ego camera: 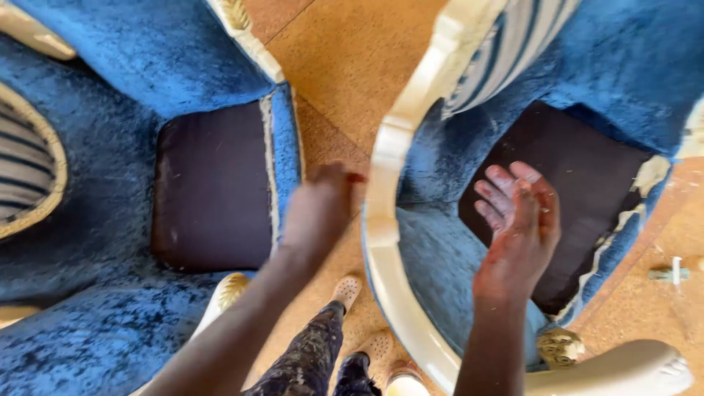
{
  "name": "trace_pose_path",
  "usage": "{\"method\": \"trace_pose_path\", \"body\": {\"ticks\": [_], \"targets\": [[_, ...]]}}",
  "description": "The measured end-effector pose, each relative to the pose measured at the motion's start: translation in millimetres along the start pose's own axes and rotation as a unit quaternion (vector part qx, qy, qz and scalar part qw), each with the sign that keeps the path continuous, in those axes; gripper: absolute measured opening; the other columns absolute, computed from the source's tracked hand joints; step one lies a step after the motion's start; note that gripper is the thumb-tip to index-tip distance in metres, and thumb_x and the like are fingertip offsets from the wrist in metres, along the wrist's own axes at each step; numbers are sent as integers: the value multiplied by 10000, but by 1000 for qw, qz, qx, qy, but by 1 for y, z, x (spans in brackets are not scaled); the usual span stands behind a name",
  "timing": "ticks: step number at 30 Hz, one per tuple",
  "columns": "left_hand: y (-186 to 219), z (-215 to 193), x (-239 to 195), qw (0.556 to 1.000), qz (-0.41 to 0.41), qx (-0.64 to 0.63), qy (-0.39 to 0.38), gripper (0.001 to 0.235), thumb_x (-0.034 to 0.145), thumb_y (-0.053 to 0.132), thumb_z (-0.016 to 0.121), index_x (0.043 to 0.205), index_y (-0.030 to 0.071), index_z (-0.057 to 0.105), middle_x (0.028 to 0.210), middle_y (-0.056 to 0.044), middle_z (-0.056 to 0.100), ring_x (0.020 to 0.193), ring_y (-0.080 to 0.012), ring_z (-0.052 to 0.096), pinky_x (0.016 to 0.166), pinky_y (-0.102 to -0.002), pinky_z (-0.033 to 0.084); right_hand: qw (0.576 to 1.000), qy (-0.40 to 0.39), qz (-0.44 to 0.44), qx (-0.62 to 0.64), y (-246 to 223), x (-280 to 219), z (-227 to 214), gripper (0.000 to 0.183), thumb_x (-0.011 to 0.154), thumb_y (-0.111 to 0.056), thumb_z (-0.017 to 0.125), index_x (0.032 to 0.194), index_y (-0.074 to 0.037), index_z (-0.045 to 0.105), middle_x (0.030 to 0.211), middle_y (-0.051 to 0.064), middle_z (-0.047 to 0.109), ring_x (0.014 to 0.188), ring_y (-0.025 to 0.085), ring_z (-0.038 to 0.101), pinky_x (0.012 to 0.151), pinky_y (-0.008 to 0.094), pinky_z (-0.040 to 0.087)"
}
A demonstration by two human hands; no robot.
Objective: The person mixes white paint in a small container and applies it to the decorative wooden frame of a blue upholstered chair using a sponge.
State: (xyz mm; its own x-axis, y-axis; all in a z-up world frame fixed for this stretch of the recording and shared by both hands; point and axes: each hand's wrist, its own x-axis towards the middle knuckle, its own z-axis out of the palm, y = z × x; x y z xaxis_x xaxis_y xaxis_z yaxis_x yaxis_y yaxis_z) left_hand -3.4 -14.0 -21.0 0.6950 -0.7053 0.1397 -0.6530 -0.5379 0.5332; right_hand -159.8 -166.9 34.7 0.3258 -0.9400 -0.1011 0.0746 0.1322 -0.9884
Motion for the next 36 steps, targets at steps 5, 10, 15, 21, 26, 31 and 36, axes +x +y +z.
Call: {"method": "trace_pose_path", "body": {"ticks": [5, 10, 15, 21, 26, 31, 36], "targets": [[27, -7, -1, 984, 113, -22, 133, 111, 915, 136, 731, 1008, 101, 680, 850, -129, 674, 667, -395, 729, 513, -462, 582, 999, 12, -24, -31, 0, -15, -18, 303, 1014, -316, 534, 1230, -126, 630, 1144, 142, 751, 988, 246, 746, 829, 353, 555], [-12, 26, 28, 894, 383, 148, 180, 231, 915, 379, 751, 943, 161, 680, 924, -84, 603, 817, -308, 704, 695, -377, 602, 997, -56, -20, -57, 6, -28, -21, 319, 1038, -319, 514, 1249, -102, 613, 1173, 145, 740, 1009, 247, 730, 856, 361, 552], [-25, 11, 38, 847, 441, 237, 177, 300, 930, 446, 660, 961, 148, 658, 935, -61, 581, 843, -284, 701, 738, -358, 601, 998, -57, -12, -37, 13, -37, -27, 354, 1056, -313, 477, 1298, -86, 601, 1217, 184, 719, 1072, 311, 720, 929, 456, 529], [-22, 8, 40, 814, 507, 257, 117, 300, 951, 394, 636, 1022, 109, 701, 965, -106, 626, 892, -290, 724, 778, -356, 597, 997, -73, -3, -32, 16, -40, -25, 378, 1062, -319, 450, 1332, -83, 568, 1263, 192, 690, 1120, 328, 696, 983, 513, 511], [-35, -43, 33, 854, 451, 257, 32, 188, 935, 256, 726, 986, 78, 696, 951, -124, 659, 827, -311, 740, 757, -377, 612, 997, -73, -4, -30, 18, -36, -34, 407, 1063, -373, 475, 1348, -94, 559, 1286, 184, 680, 1159, 327, 679, 1003, 512, 492], [0, -23, 28, 936, 351, 27, -11, 185, 972, 132, 724, 1143, 60, 712, 920, -175, 668, 771, -373, 747, 692, -448, 618, 997, -74, 12, -16, 19, -35, -22, 369, 1056, -304, 457, 1331, -86, 571, 1271, 188, 688, 1133, 339, 693, 986, 525, 492], [-9, -5, 35, 943, 315, 6, -104, 136, 973, 162, 676, 1099, 130, 715, 986, -142, 672, 807, -375, 742, 700, -450, 620, 997, -61, 43, -27, 17, -32, -15, 339, 1025, -299, 491, 1285, -108, 596, 1212, 150, 717, 1073, 290, 719, 955, 466, 512]]}}
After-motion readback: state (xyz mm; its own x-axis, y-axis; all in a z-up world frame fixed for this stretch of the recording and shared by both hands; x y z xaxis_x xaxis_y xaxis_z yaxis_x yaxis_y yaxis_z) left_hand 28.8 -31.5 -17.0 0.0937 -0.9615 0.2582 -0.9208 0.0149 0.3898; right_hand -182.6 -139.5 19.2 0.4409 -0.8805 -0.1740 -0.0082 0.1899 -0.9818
